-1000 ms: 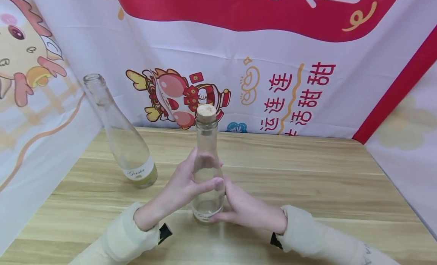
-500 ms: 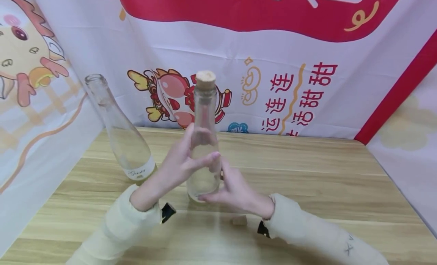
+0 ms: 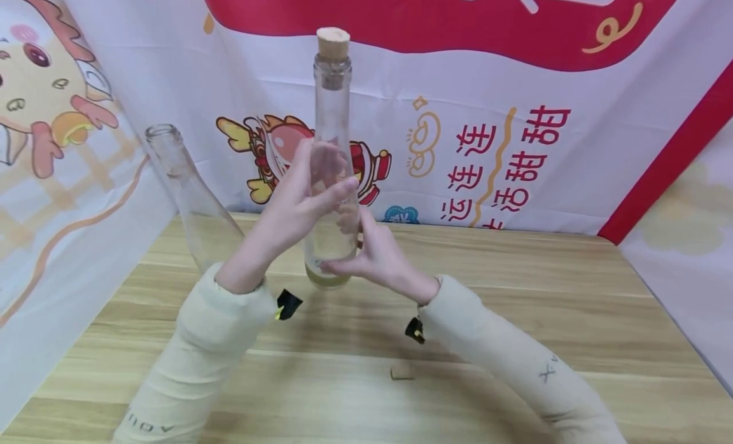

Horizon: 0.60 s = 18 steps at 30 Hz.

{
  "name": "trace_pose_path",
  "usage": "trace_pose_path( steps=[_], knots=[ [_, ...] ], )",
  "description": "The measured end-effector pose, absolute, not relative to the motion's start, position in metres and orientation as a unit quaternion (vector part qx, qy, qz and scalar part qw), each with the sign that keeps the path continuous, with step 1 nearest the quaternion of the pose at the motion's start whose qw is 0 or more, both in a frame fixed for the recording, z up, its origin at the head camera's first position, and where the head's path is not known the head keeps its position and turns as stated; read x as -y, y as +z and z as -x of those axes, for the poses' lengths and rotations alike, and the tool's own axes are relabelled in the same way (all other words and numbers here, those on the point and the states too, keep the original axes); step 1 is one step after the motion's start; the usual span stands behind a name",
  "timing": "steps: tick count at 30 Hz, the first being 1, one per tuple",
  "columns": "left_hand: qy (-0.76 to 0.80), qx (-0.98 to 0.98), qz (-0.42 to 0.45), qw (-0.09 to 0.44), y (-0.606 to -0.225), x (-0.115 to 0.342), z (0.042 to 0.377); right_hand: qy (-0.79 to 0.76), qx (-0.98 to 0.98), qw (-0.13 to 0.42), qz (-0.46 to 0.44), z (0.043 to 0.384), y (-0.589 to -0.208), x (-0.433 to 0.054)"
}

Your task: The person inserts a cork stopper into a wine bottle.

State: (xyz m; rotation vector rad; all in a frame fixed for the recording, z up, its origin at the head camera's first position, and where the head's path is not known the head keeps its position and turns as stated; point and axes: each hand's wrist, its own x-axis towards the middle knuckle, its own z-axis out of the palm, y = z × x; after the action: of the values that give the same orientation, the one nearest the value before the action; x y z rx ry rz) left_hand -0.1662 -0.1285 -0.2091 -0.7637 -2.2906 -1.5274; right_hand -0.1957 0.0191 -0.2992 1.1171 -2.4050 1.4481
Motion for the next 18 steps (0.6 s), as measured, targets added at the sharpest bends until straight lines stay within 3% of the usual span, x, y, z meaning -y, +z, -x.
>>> trace_pose_path(
  steps=[8, 18],
  knots=[
    [-0.559, 0.789, 0.203, 0.154, -0.206, 0.132, 0.193, 0.496, 0.797, 0.017, -0.345, 0.232, -0.298, -0.008],
    [-0.601, 0.774, 0.124, 0.156, -0.223, 0.137, 0.230, 0.529, 0.791, -0.033, -0.307, 0.272, -0.323, 0.008]
  ],
)
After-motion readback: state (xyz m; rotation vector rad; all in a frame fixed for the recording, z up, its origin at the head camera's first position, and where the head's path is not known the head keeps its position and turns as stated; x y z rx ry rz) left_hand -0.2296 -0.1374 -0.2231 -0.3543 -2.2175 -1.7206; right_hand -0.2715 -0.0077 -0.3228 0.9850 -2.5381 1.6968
